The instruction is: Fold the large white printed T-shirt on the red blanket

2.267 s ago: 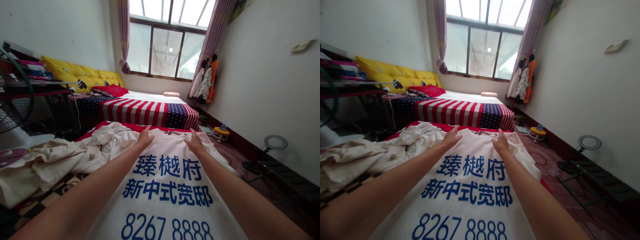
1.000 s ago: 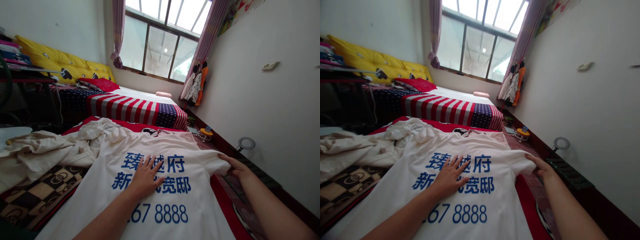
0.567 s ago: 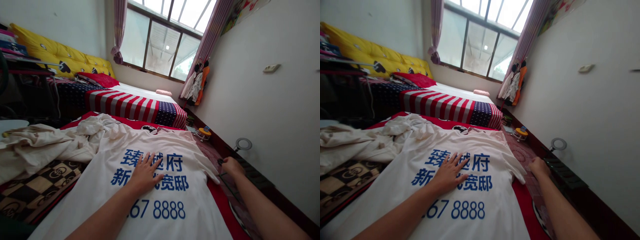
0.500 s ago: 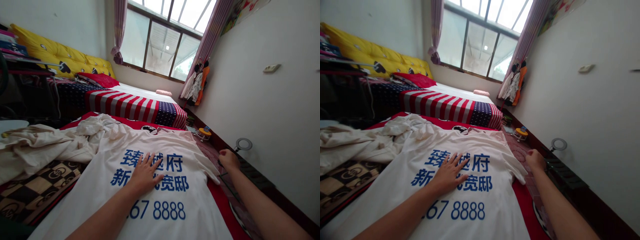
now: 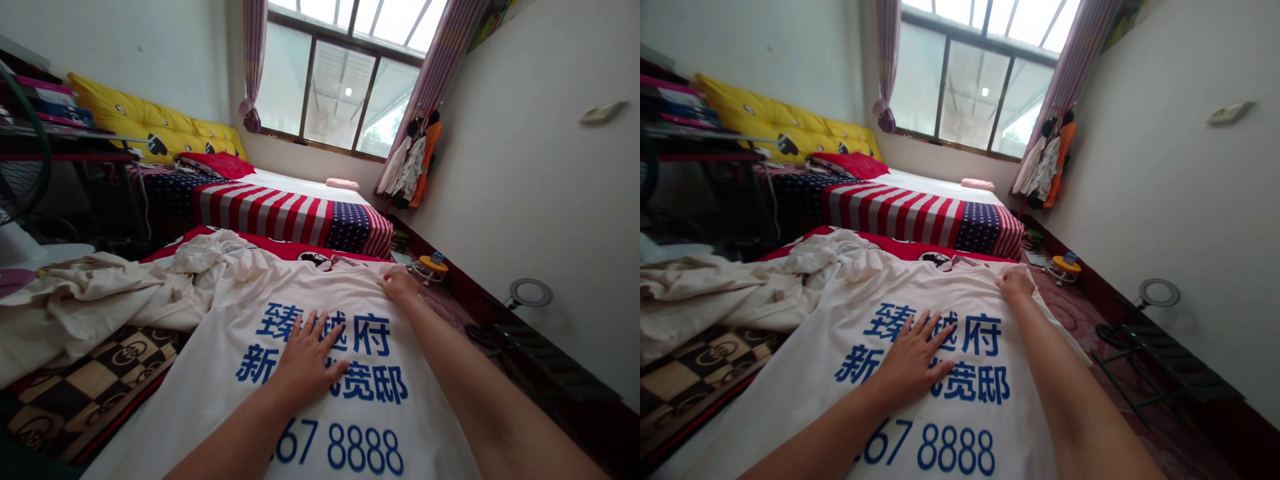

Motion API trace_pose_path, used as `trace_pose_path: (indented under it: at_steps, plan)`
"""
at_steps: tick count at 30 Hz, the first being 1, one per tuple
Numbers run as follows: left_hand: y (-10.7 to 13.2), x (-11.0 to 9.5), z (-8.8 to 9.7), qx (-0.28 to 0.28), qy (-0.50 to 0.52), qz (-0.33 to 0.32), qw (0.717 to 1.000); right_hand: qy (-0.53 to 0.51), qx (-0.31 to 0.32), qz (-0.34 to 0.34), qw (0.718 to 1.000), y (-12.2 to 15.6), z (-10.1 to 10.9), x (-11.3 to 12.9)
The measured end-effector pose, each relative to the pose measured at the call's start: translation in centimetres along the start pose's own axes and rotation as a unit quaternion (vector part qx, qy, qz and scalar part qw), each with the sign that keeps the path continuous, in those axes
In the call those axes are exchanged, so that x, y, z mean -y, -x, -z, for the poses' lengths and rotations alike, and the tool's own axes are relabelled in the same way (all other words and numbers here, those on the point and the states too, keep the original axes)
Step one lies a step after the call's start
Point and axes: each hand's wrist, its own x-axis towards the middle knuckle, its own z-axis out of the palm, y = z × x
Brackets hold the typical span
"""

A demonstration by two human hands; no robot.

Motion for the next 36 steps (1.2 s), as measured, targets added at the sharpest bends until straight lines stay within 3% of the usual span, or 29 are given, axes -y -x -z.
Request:
trace_pose_path:
  at_steps: [7,11,15,19,20,22,24,25,30,36]
  plan:
    - [0.0,0.1,-0.1,-0.005,0.002,-0.005,1.000,0.024,-0.046,-0.027,0.998,-1.2,-0.2,0.5]
    - [0.1,0.1,-0.2,-0.017,-0.005,-0.009,1.000,0.005,-0.063,-0.002,0.998,0.2,-0.4,1.1]
    - [0.1,0.0,-0.3,-0.024,-0.019,-0.007,1.000,-0.015,-0.066,0.108,0.992,4.5,-1.2,3.1]
    - [0.1,0.0,-0.5,-0.029,-0.029,-0.009,0.999,0.001,0.054,0.288,0.956,7.0,-2.4,4.6]
    - [0.1,0.0,-0.6,-0.030,-0.030,-0.009,0.999,0.013,0.087,0.284,0.955,6.8,-2.6,4.7]
    - [0.1,0.1,-0.6,-0.029,-0.032,-0.008,0.999,0.033,0.110,0.188,0.975,6.0,-3.0,4.8]
    - [0.0,0.1,-0.6,-0.027,-0.032,-0.006,0.999,0.042,0.084,0.078,0.993,5.2,-3.3,4.9]
    - [0.0,0.2,-0.7,-0.026,-0.032,-0.006,0.999,0.043,0.070,0.064,0.995,4.9,-3.5,5.0]
    - [0.0,0.2,-0.7,-0.032,-0.035,-0.012,0.999,0.037,0.085,0.183,0.979,4.4,-3.2,3.9]
    - [0.1,0.0,-0.4,-0.026,-0.038,-0.007,0.999,0.065,-0.010,0.067,0.996,2.9,2.2,-3.1]
